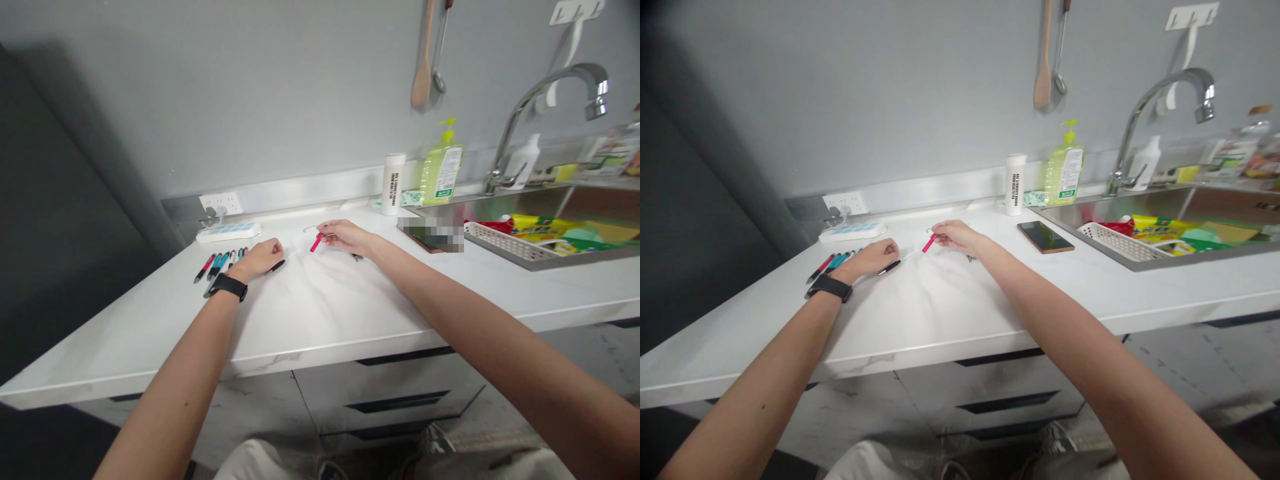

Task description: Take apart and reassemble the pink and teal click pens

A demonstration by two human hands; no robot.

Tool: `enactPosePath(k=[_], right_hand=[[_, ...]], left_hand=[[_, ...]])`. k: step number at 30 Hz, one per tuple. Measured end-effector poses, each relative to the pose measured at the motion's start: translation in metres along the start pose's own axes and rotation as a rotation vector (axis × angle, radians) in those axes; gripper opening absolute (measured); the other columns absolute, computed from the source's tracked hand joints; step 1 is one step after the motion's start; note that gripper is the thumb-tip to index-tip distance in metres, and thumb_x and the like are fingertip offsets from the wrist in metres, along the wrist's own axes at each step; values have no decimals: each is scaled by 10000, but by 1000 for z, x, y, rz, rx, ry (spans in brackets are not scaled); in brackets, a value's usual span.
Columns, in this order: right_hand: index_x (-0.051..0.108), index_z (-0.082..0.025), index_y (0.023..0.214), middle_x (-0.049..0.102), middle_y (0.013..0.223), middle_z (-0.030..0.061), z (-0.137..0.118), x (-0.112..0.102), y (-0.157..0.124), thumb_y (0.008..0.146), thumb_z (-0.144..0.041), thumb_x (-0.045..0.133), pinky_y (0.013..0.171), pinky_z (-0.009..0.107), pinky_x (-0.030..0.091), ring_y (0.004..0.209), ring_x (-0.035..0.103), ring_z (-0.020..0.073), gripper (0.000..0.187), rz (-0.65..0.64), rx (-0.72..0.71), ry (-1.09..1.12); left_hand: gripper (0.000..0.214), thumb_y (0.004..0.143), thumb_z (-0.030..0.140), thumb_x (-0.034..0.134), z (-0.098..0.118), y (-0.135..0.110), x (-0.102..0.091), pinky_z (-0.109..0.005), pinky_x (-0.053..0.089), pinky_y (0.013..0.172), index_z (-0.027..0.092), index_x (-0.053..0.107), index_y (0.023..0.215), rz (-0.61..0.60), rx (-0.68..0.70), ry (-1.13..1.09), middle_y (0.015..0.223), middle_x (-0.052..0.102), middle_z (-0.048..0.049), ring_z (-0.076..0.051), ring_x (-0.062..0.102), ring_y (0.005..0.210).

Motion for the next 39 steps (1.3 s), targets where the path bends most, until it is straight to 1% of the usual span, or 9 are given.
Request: enactPosePath(k=[5,9,14,17,20,25,28,37,39], right_hand=[[604,-89,808,624,690,33,0,-3,-1,771,50,509,541,124,491,599,605,64,172,-126,74,68],[597,-105,825,657,749,47,0,-1,-4,791,-21,549,493,122,486,506,549,38,102,-219,158,35],[602,-132,909,666,817,28,1,-2,-6,729,17,604,649,166,543,664,622,67,233,-282,140,19],[603,-128,915,664,828,35,0,-2,-7,762,-51,612,629,165,546,622,609,57,172,-294,157,25],[596,-130,936,667,876,39,-1,-2,-6,738,-15,620,677,171,550,684,627,63,231,-319,133,64],[604,-122,928,671,818,45,-1,-3,-5,781,-75,607,598,137,533,582,591,41,155,-322,143,62],[597,-130,945,679,878,56,-2,-2,-7,757,-30,615,644,138,529,628,606,43,214,-332,130,66],[588,-134,968,674,825,49,-2,1,-12,785,-83,603,632,167,535,637,617,66,191,-408,118,37],[579,-137,982,673,859,49,-1,0,-12,760,-55,617,693,191,544,694,638,78,239,-404,111,59]], left_hand=[[116,740,261,462,-3,-3,-2,-259,419,665,193,554,756,70,-97,86,819,656,-49,-184,594,769],[116,741,261,471,-5,-3,-1,-266,425,692,194,560,771,134,-165,61,873,666,-59,-196,601,810],[111,733,245,475,-3,-4,-1,-264,431,711,192,561,780,191,-243,23,896,666,-65,-201,605,844],[114,733,249,479,-3,-6,-2,-263,433,711,194,561,789,194,-251,7,890,666,-61,-200,606,840],[118,735,257,480,-2,-7,-2,-266,433,718,194,560,795,193,-249,2,893,664,-62,-204,604,850],[132,733,267,479,-3,-6,-1,-282,435,720,189,557,805,186,-233,-12,899,664,-77,-213,603,844],[139,728,276,486,-5,-5,0,-278,438,714,190,557,810,190,-236,-22,895,664,-76,-210,605,831],[180,720,282,494,-3,-3,2,-281,438,724,187,573,851,187,-244,-9,919,664,-87,-218,602,855],[184,722,284,490,-4,-1,3,-284,438,716,188,570,857,187,-234,-10,917,663,-87,-220,603,853]])
Point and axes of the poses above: each hand's wrist, its own y-axis towards the middle knuckle, its own x-axis out of the palm, z = x × y, the point moved 1 cm from there along y, towards the middle knuckle
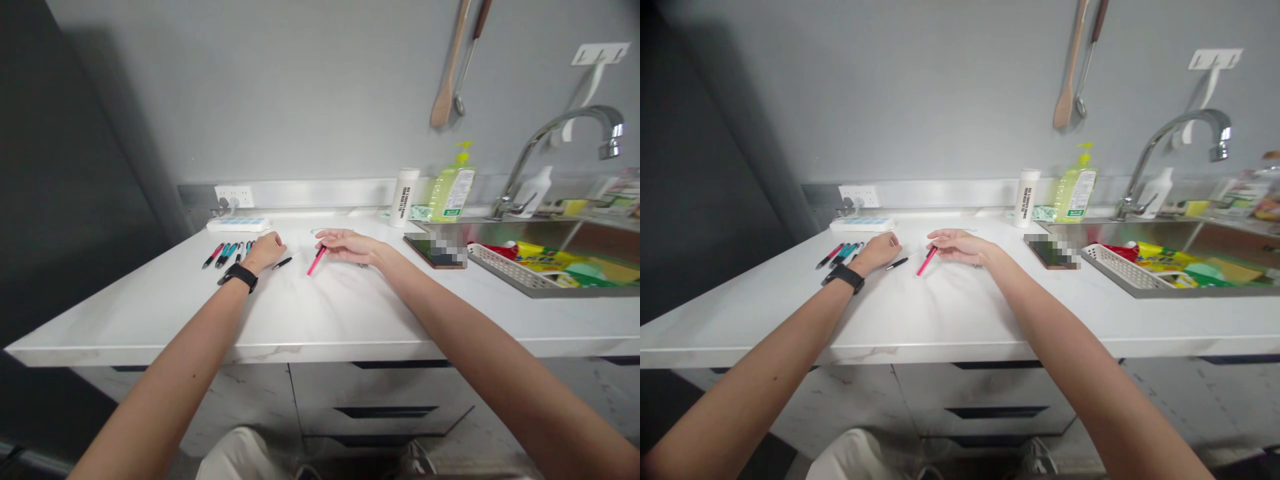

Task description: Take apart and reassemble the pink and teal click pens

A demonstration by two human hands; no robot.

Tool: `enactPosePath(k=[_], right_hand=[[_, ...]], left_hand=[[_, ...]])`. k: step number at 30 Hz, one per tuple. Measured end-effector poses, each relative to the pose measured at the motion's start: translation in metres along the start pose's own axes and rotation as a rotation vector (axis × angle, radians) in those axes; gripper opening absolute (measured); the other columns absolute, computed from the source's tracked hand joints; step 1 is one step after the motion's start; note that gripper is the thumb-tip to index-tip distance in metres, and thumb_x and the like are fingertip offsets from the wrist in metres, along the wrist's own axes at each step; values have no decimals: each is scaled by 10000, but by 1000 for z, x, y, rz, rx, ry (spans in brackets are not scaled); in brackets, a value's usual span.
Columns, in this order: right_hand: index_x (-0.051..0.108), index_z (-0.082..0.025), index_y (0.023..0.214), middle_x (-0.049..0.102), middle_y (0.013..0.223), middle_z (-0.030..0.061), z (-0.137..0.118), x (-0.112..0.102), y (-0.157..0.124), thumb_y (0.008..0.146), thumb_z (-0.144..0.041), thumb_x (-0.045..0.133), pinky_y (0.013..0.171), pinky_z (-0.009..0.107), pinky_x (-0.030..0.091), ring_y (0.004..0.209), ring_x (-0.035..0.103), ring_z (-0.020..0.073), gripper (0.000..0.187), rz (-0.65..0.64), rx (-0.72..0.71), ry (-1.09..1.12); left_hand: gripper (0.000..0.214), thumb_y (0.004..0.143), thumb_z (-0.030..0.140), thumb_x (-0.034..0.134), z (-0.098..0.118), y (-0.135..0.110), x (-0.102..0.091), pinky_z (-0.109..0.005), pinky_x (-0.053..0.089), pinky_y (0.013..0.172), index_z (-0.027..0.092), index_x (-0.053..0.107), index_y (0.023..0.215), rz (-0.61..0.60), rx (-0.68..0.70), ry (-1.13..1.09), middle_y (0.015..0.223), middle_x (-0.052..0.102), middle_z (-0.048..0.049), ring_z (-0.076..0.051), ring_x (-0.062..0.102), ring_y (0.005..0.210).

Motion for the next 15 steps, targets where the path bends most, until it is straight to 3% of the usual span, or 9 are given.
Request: enactPosePath(k=[2,6,10,15], right_hand=[[572,-140,997,671,887,45,1,-1,1,732,-9,621,745,215,547,717,647,83,299,-10,0,23],[588,-128,970,661,796,33,3,-2,2,772,-30,588,668,176,552,593,614,56,221,26,37,20],[586,-141,977,656,814,26,2,0,1,730,27,599,752,214,555,717,648,87,299,38,39,44],[582,-131,956,642,777,29,1,-2,1,791,-20,558,661,174,556,625,622,66,200,127,28,27]], left_hand=[[185,724,286,484,-2,2,2,-294,439,713,191,566,860,3,12,4,921,663,-90,-227,604,853],[187,719,295,486,-6,8,6,-303,443,713,194,566,854,8,28,27,937,663,-100,-241,605,870],[190,719,291,483,-9,9,7,-290,446,713,195,571,858,20,31,20,931,667,-94,-229,607,867],[202,720,292,489,-9,8,7,-288,445,732,192,580,870,6,20,25,944,668,-96,-228,605,886]])
Point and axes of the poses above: each hand's wrist, its own y-axis towards the middle knuckle, its own x-axis out of the palm, z = x × y, the point moved 1 cm from there along y, towards the middle knuckle
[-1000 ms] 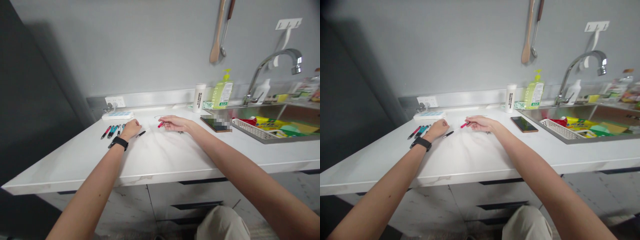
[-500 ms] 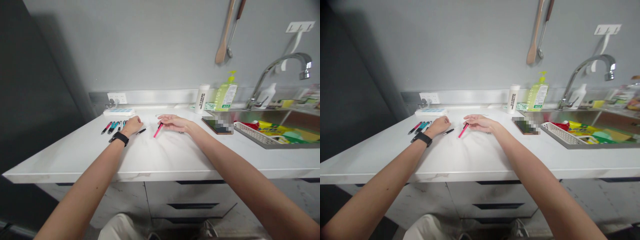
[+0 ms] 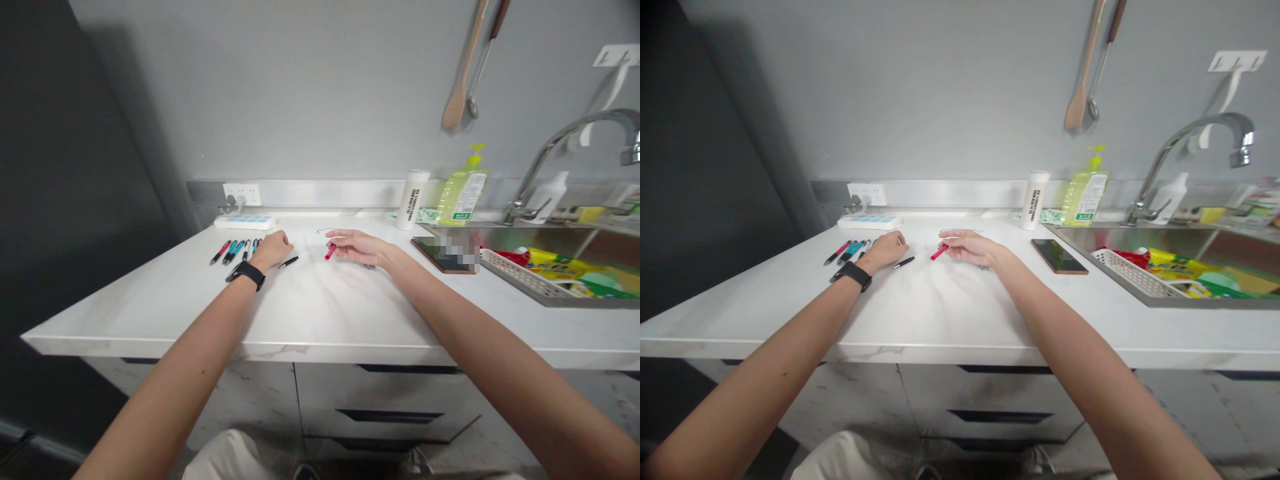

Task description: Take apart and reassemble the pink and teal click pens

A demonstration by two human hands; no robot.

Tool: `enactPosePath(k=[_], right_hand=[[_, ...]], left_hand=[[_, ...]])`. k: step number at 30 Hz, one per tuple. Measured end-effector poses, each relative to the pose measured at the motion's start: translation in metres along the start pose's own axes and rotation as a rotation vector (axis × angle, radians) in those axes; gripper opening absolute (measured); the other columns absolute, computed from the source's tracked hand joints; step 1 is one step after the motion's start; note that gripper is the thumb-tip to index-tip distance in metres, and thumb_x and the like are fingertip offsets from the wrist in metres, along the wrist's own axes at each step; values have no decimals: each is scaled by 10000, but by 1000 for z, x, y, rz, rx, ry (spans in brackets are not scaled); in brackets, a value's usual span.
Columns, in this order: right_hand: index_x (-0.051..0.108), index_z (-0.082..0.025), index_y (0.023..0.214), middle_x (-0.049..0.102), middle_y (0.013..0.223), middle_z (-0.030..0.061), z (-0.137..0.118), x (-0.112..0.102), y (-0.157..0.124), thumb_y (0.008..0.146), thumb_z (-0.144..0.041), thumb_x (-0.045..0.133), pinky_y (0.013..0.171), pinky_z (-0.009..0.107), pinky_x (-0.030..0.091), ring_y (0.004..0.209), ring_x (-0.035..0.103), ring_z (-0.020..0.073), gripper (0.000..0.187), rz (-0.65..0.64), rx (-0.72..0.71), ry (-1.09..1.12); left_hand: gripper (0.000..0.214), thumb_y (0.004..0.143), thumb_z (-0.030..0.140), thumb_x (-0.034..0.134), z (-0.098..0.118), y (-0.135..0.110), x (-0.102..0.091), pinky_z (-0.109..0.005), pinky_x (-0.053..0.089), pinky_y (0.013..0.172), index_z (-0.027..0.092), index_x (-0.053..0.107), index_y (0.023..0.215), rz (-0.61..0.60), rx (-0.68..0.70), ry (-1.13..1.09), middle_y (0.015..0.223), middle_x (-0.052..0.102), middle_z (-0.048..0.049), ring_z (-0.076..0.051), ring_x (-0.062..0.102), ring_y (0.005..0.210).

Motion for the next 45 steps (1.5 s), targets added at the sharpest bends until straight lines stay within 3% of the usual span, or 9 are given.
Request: enactPosePath(k=[9,13,18,22,26,31,36,45], right_hand=[[566,-134,990,624,721,4,0,2,-1,722,49,592,709,198,563,748,666,113,325,-42,33,-17],[570,-126,964,635,728,23,2,2,0,790,-20,562,633,173,559,603,632,71,204,-3,72,-39],[549,-140,977,636,764,23,0,2,1,732,24,604,653,179,556,739,669,116,300,-30,34,-11],[562,-136,963,631,729,16,-1,0,1,785,-36,578,576,155,541,600,629,74,204,-22,49,-20],[554,-146,1005,639,822,24,1,-2,1,709,46,605,671,182,553,768,662,110,356,-44,31,-9],[563,-134,984,619,779,22,2,-3,1,772,-19,573,654,195,556,627,626,74,241,-34,35,-20],[564,-154,1012,599,773,-4,4,-5,1,666,75,606,683,178,548,723,643,88,417,-58,22,-23],[567,-116,947,643,796,45,4,-4,4,791,-44,572,641,168,560,614,622,66,172,-30,29,4]], left_hand=[[171,716,283,489,0,-6,-4,-310,440,740,188,576,829,9,-27,-66,921,669,-102,-245,604,884],[166,706,272,500,-2,-3,-1,-306,443,749,194,578,829,15,-31,-59,921,672,-96,-243,603,897],[168,709,274,495,-3,-2,-1,-308,445,748,196,581,830,15,-19,-62,925,671,-96,-245,606,892],[175,707,274,494,-2,-3,-2,-318,444,742,194,585,833,4,-17,-70,927,671,-102,-254,608,887],[183,712,291,494,-1,-4,-1,-310,445,725,194,584,837,9,-9,-80,914,674,-97,-244,613,867],[195,702,291,501,-1,-1,0,-297,445,724,192,592,844,4,-6,-46,919,676,-97,-239,610,871],[211,717,308,492,1,-1,0,-286,441,701,189,588,863,-4,10,-32,922,672,-92,-225,609,851],[202,726,290,491,2,2,1,-283,449,727,187,590,869,-3,8,8,942,672,-95,-230,612,888]])
Point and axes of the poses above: each hand's wrist, its own y-axis towards the middle knuckle, its own x-axis out of the palm, z = x × y, the point moved 1 cm from there along y, towards the middle knuckle
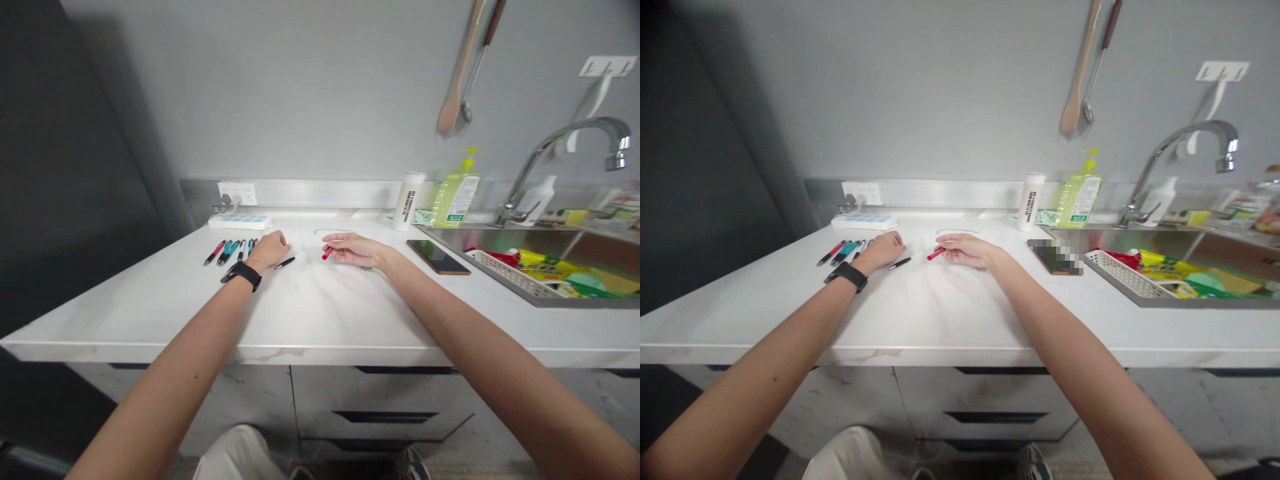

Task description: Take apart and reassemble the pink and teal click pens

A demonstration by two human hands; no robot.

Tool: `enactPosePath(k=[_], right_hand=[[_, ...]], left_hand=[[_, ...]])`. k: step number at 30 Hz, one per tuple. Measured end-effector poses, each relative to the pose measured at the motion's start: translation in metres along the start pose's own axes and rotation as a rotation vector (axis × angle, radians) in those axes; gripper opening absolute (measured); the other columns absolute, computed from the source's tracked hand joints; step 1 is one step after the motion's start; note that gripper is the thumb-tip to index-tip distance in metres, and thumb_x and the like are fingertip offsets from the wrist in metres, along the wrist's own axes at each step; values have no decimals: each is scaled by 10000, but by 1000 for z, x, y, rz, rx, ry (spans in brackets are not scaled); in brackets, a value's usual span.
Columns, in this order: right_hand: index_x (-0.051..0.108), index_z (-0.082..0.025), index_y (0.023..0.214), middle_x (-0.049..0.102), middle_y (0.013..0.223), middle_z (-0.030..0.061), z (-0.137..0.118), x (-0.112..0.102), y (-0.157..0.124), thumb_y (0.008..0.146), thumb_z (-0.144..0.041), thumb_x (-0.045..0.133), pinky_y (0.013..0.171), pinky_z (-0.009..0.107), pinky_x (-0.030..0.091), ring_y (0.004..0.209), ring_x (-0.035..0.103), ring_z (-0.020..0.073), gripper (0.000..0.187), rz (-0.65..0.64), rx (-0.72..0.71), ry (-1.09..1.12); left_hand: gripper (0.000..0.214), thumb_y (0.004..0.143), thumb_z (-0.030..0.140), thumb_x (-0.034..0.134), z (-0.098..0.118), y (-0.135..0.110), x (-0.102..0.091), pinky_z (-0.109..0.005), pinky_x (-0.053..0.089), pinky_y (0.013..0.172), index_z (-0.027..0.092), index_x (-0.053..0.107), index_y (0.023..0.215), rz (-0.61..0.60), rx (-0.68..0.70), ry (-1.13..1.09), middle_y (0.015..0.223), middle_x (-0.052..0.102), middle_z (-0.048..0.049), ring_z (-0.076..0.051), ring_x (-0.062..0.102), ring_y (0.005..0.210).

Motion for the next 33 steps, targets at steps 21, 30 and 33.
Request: enactPosePath(k=[21,30,33], right_hand=[[543,-114,994,634,749,28,-3,0,0,817,-5,525,652,145,558,632,640,64,208,12,-17,26],[528,-124,1004,633,739,26,-4,0,-1,796,8,526,679,196,570,652,668,96,246,26,9,14],[526,-125,1018,641,777,33,-4,1,-2,740,63,546,735,204,560,780,679,124,337,-8,2,-2]], left_hand=[[190,712,289,495,-2,-5,-2,-291,444,704,195,584,852,-10,-32,-46,911,674,-86,-230,612,855],[167,707,301,496,-3,-4,0,-280,432,688,205,568,824,-4,-24,-64,887,671,-68,-210,608,820],[171,706,305,501,-3,-4,0,-276,430,682,206,568,828,-4,-26,-69,900,670,-67,-209,606,824]])
Point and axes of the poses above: each hand's wrist, its own y-axis towards the middle knuckle, its own x-axis out of the palm, z = x × y, the point moved 1 cm from there along y, towards the middle knuckle
